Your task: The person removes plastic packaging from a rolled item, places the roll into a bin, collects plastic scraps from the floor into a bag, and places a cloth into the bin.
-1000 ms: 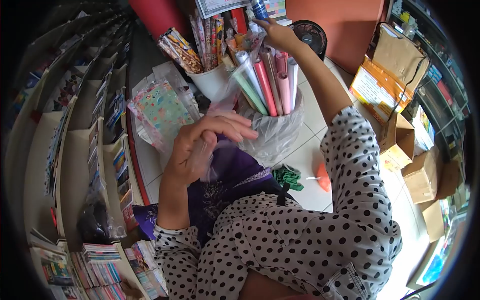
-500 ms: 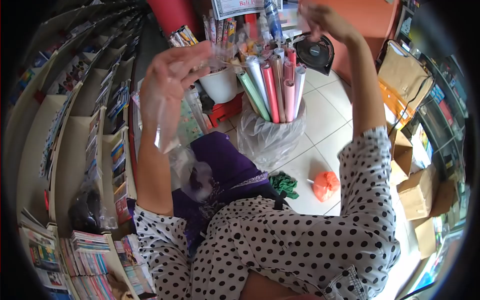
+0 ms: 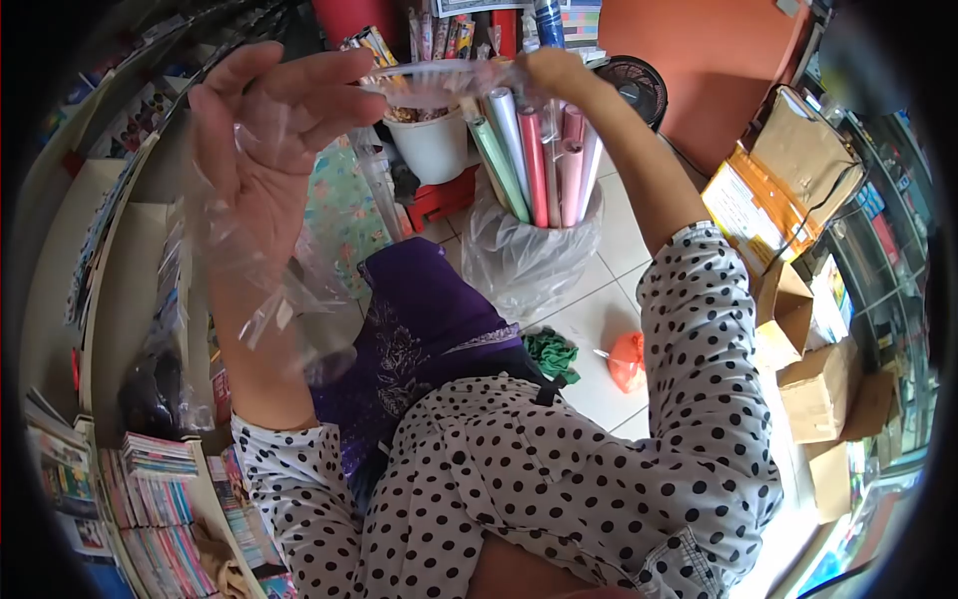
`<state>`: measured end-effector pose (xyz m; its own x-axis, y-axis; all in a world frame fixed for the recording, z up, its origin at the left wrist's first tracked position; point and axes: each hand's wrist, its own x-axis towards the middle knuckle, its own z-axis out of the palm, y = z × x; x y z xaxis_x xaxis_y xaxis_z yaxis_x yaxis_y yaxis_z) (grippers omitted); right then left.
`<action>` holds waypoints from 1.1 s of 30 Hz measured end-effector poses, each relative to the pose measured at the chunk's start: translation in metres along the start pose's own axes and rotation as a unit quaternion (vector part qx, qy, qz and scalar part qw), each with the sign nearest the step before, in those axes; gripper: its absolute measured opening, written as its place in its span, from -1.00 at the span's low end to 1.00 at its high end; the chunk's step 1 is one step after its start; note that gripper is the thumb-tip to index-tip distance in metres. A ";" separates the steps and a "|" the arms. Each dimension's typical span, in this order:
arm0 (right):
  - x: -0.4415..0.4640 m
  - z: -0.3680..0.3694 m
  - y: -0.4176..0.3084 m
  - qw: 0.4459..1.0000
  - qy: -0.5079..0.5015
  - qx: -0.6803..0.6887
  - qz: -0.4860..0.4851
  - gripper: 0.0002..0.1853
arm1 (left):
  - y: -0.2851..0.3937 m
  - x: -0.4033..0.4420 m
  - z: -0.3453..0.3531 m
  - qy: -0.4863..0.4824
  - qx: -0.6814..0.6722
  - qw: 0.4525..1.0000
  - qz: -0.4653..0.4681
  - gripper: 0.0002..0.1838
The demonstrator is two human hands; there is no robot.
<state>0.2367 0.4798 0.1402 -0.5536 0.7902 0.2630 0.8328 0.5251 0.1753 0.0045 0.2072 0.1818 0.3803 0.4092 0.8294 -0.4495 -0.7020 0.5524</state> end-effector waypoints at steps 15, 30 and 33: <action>-0.109 -0.036 0.049 0.994 -0.007 0.078 -0.072 -0.72 | -0.028 -0.057 -0.037 0.302 0.038 0.950 -0.066 -0.51; -0.008 -0.039 0.066 0.994 0.102 0.042 0.015 -0.80 | -0.001 -0.051 -0.046 0.389 0.105 0.915 -0.010 -0.51; -0.007 -0.049 0.060 0.853 0.231 0.466 0.039 -0.80 | 0.010 -0.054 -0.062 0.352 0.051 0.934 0.019 -0.55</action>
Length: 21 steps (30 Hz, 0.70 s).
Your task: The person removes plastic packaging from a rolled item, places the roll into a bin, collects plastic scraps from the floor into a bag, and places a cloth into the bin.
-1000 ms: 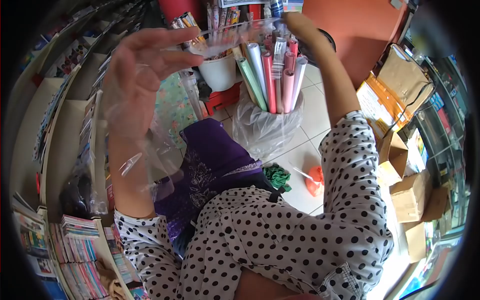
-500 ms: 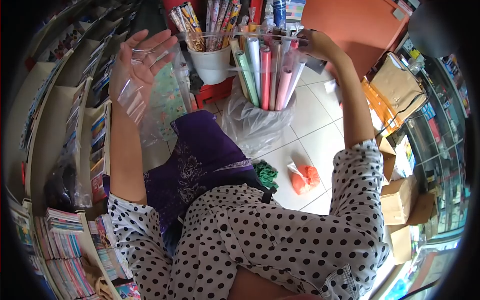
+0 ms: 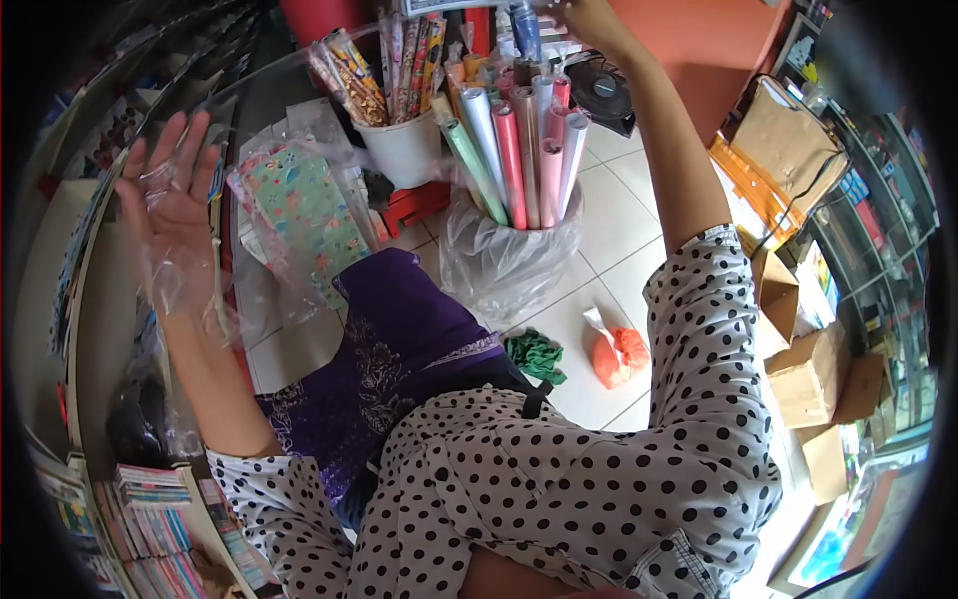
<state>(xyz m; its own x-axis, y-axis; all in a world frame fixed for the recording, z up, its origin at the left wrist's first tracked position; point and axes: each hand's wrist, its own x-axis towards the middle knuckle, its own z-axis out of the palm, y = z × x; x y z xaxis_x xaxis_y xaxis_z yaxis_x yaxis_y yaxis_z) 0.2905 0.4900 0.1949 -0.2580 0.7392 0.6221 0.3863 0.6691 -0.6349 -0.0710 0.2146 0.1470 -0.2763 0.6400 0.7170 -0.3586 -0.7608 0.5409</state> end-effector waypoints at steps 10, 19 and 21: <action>-0.026 -0.029 -0.044 0.978 -0.086 0.190 -0.004 -0.81 | 0.002 -0.002 0.006 0.038 0.046 0.998 0.018 -0.58; -0.211 0.051 -0.044 0.943 -0.302 0.060 -0.123 -0.81 | -0.118 -0.106 0.078 -0.221 0.232 0.902 -0.289 -0.33; -0.242 0.063 -0.018 0.951 -0.281 0.068 -0.112 -0.80 | -0.161 -0.142 0.093 -0.248 0.141 0.897 -0.336 -0.37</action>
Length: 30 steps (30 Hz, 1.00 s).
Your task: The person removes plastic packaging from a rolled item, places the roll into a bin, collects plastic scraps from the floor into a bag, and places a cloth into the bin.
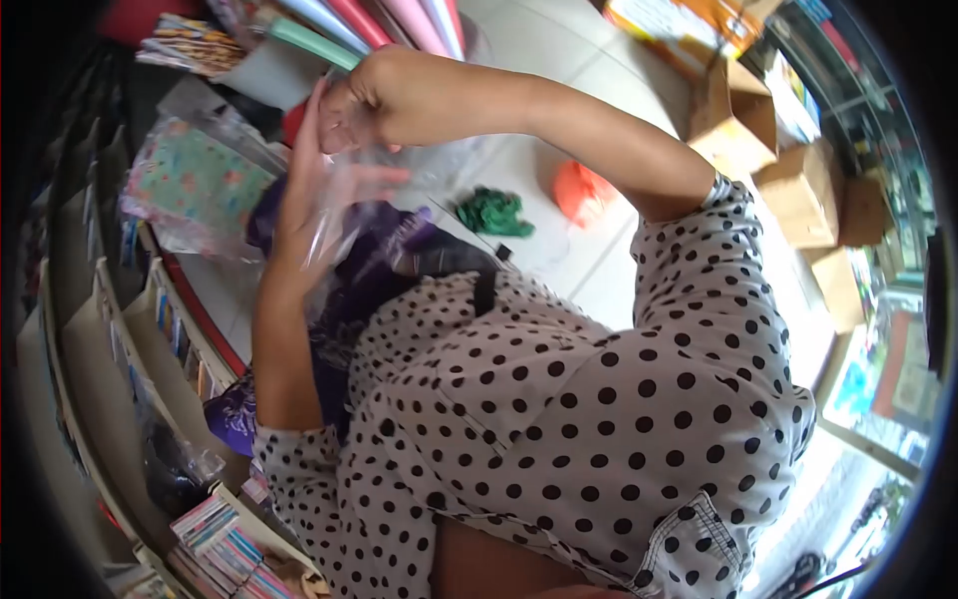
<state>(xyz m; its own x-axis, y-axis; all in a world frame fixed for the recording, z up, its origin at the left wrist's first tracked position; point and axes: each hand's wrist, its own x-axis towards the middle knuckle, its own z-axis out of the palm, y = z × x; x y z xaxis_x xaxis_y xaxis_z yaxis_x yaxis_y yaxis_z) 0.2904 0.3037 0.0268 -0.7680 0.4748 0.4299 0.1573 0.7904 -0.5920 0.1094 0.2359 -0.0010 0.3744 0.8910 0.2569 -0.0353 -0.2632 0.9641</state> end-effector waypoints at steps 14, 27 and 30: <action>-0.273 0.003 0.172 0.790 0.271 0.262 0.484 -0.67 | -0.054 0.005 0.024 -0.128 0.014 0.953 -0.275 -0.71; -0.369 0.188 0.212 0.641 0.115 -0.167 0.740 -0.42 | -0.030 -0.011 -0.046 0.043 0.012 0.965 -0.258 -0.74; -0.361 0.175 0.192 0.674 0.088 -0.149 0.718 -0.34 | -0.032 -0.006 -0.055 0.018 -0.033 0.977 -0.210 -0.73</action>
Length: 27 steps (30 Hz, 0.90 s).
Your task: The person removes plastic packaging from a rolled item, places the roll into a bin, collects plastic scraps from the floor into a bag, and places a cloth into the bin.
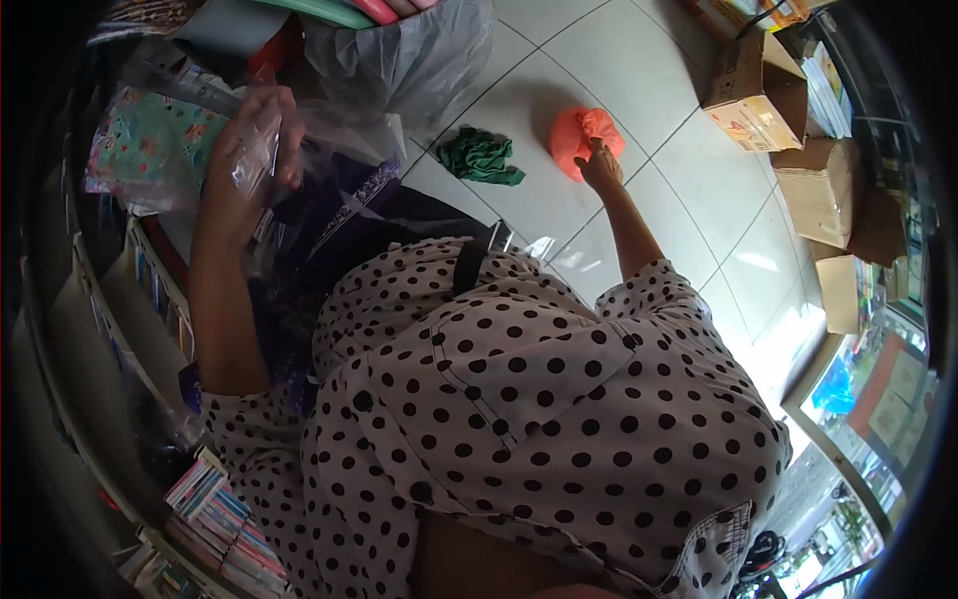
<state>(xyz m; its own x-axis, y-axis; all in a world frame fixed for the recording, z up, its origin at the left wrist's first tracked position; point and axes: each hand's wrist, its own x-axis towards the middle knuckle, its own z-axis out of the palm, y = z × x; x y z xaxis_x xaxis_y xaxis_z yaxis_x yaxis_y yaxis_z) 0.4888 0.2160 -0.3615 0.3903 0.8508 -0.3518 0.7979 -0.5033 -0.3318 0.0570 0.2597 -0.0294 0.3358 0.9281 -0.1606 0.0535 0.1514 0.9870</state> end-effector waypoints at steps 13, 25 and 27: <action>0.048 0.014 -0.023 0.906 0.085 0.412 -0.051 -0.77 | -0.017 -0.022 -0.005 0.011 0.019 1.000 0.003 -0.68; -0.170 -0.152 -0.379 0.677 0.022 0.418 -0.605 -0.89 | -0.017 -0.022 -0.027 0.129 0.033 0.950 0.282 -0.84; -0.185 -0.149 -0.420 0.654 -0.094 0.455 -0.597 -0.90 | -0.004 -0.037 -0.047 0.195 0.016 0.942 0.272 -0.84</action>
<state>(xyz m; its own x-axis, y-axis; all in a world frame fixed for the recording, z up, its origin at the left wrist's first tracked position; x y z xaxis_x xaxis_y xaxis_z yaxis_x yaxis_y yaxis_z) 0.1496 0.2927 -0.0263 -0.3933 0.7288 0.5605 -0.1555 0.5481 -0.8218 0.0000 0.2405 -0.0272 -0.0500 0.9208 0.3867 0.0033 -0.3871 0.9221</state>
